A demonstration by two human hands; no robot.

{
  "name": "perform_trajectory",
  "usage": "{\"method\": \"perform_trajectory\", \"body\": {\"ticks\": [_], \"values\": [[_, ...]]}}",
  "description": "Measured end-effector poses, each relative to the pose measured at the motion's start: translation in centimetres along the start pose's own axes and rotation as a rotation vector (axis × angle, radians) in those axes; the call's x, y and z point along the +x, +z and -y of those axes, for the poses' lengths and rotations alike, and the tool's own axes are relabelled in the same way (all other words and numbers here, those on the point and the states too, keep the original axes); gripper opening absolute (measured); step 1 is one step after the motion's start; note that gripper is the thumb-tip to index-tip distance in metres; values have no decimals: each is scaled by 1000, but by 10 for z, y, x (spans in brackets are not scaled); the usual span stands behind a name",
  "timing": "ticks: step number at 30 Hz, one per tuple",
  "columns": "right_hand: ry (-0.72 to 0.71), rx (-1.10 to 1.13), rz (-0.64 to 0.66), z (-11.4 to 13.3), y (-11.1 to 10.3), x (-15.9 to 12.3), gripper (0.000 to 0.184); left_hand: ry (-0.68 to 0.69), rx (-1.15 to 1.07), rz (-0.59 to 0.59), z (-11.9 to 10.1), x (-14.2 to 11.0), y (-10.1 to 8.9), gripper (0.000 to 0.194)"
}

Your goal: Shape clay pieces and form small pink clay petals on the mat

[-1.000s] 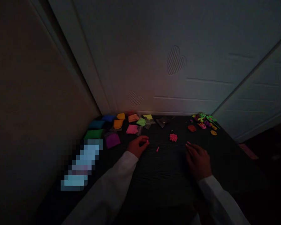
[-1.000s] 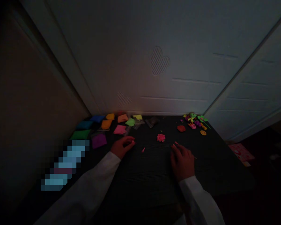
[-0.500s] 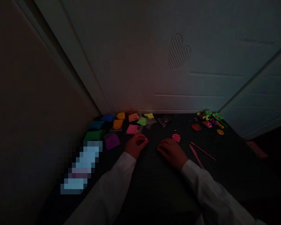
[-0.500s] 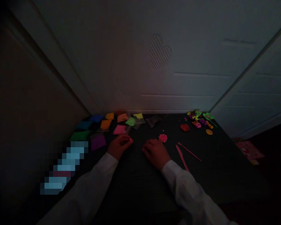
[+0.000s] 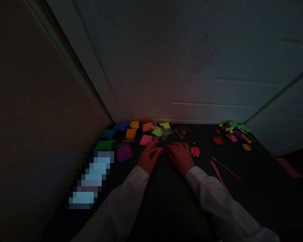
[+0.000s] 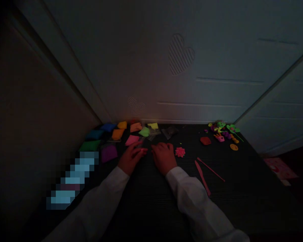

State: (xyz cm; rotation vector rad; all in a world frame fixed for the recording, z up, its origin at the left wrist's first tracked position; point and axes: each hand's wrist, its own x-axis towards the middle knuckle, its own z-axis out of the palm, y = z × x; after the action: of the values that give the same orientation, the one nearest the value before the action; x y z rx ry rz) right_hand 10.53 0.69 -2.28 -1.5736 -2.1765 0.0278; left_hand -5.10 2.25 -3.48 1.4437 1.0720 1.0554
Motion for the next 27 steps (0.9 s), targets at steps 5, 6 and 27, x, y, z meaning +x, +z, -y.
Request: {"method": "perform_trajectory", "body": {"ticks": [5, 6, 27], "values": [[36, 37, -30, 0, -9, -1, 37, 30, 118, -14, -4, -1, -1, 42], [45, 37, -36, 0, -11, -2, 39, 33, 148, -31, -4, -2, -2, 42], [15, 102, -120, 4, -15, -6, 37, 62, 228, -96, -3, -1, -5, 43]]}}
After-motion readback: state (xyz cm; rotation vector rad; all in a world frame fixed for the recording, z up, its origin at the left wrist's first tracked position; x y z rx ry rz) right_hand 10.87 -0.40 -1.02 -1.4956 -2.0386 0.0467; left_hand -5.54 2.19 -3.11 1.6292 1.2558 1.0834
